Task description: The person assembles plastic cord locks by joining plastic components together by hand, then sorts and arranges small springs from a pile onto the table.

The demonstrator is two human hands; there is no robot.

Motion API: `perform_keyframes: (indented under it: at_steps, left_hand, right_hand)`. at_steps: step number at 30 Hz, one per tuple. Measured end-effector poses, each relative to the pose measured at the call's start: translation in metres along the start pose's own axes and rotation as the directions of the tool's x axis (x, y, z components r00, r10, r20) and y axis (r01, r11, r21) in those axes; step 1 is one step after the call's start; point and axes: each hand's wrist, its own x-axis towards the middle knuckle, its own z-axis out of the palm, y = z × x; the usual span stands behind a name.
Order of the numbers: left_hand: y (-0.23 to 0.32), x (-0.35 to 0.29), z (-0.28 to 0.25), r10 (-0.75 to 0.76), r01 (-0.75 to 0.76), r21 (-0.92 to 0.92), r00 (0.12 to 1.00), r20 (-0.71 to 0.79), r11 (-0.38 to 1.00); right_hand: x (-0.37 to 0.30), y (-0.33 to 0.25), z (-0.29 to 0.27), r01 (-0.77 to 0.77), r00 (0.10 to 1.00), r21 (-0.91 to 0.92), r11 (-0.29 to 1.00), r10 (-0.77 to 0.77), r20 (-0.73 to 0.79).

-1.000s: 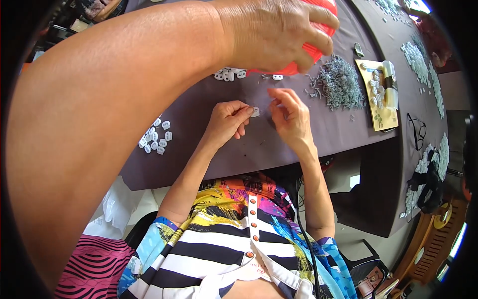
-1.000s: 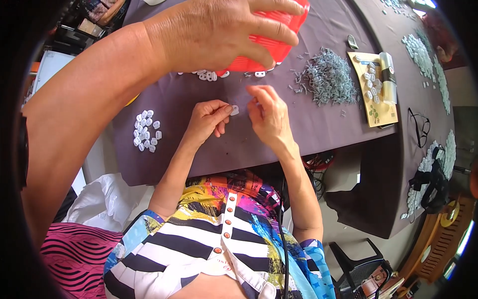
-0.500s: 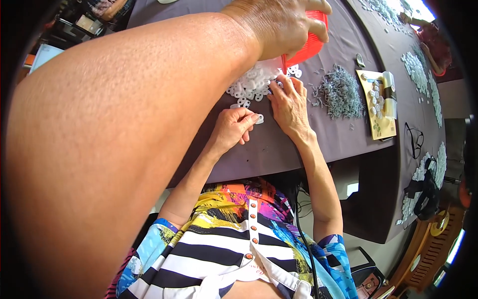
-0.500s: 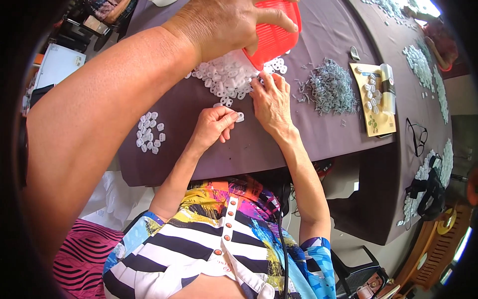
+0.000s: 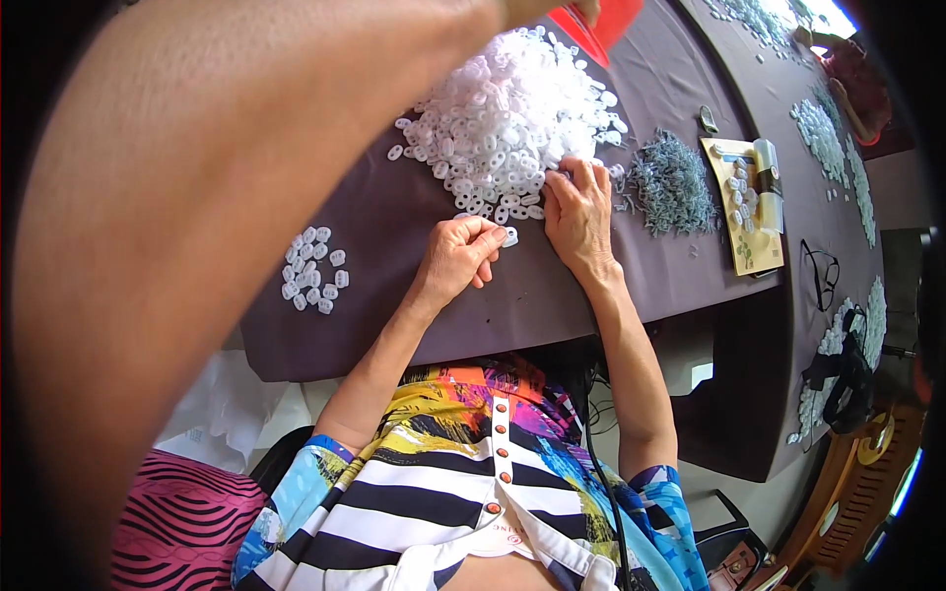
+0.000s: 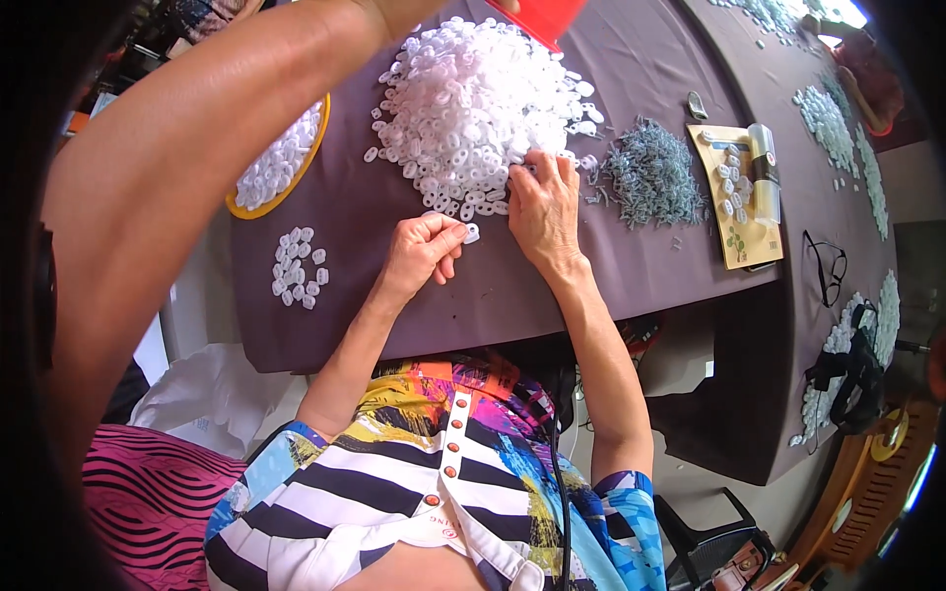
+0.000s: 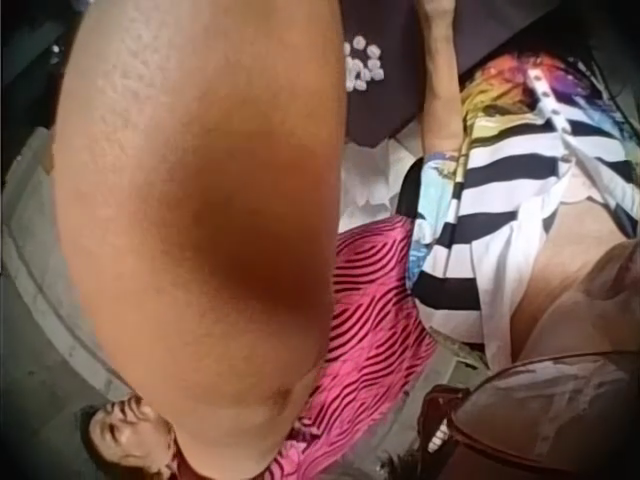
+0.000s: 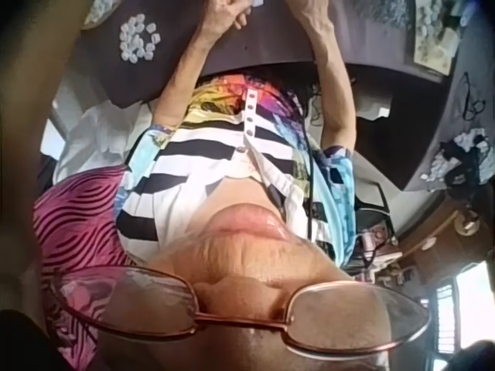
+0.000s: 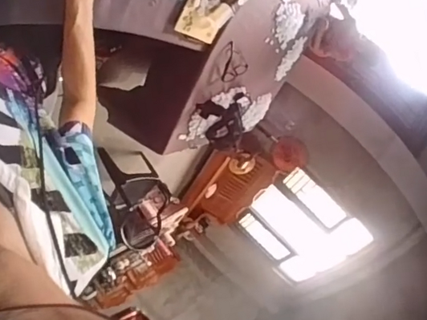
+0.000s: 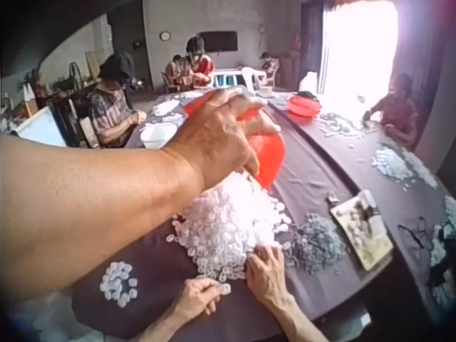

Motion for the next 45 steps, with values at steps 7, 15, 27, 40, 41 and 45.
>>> perform_keyframes:
  at_steps: [7,15,27,40,41,45]
  left_hand:
    - [-0.004,-0.003,0.002,0.005,-0.006,-0.030,1.000,-0.027,1.000]
    - [-0.003,-0.001,-0.004,-0.015,-0.006,-0.229,0.996,-0.087,0.973]
    - [-0.006,-0.006,-0.003,0.062,-0.073,-0.136,0.995,-0.083,0.988]
    - [-0.007,-0.010,0.004,0.105,-0.139,-0.209,0.981,-0.163,0.968]
    - [-0.006,-0.012,0.005,0.105,-0.139,-0.210,0.981,-0.164,0.968]
    - [-0.004,-0.013,0.007,0.102,-0.152,-0.189,0.963,-0.249,0.970]
  right_hand:
    - [-0.004,-0.003,-0.002,-0.007,0.997,0.079,0.997,0.013,-0.075]
    - [-0.013,-0.039,-0.030,-0.169,0.985,0.413,0.895,0.163,0.051]
    - [-0.034,-0.069,-0.015,-0.721,0.672,0.645,0.253,0.485,0.561]
    - [-0.028,-0.086,-0.012,-0.746,0.639,0.572,0.341,0.605,0.474]
    - [-0.030,-0.086,-0.010,-0.746,0.640,0.571,0.342,0.604,0.475]
    - [-0.032,-0.088,-0.002,-0.721,0.661,0.585,0.372,0.623,0.418]
